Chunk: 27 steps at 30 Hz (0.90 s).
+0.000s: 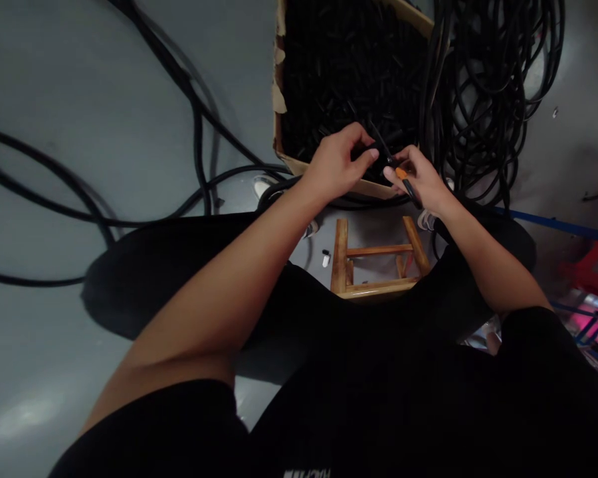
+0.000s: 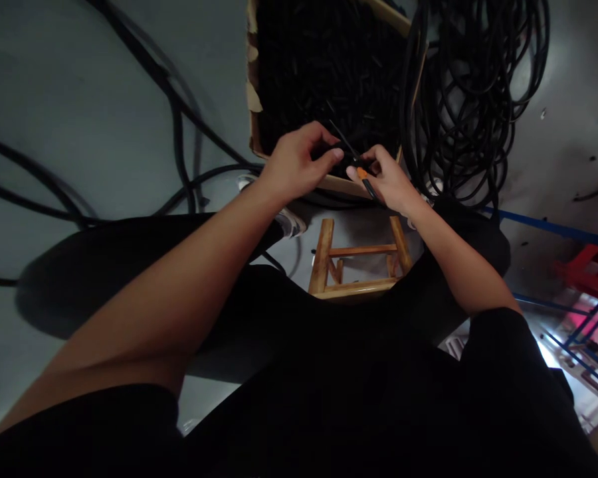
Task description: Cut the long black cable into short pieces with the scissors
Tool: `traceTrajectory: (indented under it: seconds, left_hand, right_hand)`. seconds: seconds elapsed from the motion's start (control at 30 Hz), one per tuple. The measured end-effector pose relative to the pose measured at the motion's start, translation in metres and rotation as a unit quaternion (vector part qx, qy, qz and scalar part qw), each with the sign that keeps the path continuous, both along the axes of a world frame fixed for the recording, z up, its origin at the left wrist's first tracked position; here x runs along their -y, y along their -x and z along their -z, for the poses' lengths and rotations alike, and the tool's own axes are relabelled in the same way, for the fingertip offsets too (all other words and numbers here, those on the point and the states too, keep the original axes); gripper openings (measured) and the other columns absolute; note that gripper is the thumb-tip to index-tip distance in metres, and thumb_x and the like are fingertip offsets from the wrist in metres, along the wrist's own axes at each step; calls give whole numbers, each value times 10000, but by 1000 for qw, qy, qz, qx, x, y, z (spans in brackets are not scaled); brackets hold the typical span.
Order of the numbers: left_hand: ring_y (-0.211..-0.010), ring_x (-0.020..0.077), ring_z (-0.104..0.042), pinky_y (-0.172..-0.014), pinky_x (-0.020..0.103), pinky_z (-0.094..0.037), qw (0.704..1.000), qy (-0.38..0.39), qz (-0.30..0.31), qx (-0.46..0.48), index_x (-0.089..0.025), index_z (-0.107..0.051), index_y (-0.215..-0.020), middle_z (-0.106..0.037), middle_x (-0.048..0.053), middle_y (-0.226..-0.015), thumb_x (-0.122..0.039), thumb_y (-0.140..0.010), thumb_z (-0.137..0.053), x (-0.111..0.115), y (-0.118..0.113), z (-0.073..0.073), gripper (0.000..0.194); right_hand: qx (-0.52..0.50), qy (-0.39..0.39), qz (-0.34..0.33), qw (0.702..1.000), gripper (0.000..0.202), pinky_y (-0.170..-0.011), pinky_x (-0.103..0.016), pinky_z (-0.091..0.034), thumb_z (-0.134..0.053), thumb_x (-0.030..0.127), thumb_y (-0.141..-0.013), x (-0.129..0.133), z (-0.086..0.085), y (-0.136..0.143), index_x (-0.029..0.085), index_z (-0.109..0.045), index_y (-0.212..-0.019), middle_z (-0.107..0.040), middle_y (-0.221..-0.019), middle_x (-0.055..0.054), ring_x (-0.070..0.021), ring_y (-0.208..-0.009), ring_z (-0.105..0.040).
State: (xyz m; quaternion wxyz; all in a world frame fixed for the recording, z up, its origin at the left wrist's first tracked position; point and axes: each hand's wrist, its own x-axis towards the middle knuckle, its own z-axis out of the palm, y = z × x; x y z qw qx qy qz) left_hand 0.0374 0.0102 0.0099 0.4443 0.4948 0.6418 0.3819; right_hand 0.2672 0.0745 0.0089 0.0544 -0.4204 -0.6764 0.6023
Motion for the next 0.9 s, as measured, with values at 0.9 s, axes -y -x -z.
traceTrajectory:
  seconds: [0.9]
  left_hand:
    - [-1047, 199, -699, -897, 369, -614, 968, 127, -55, 210, -202, -579, -1014, -686, 15, -887, -484, -1026, -751, -15, 12, 11, 331]
  right_hand:
    - [64, -126, -53, 989, 424, -903, -428, -567, -890, 450, -829, -2, -26, 5, 234, -718, -1150, -675, -983, -35, -239, -939, -636]
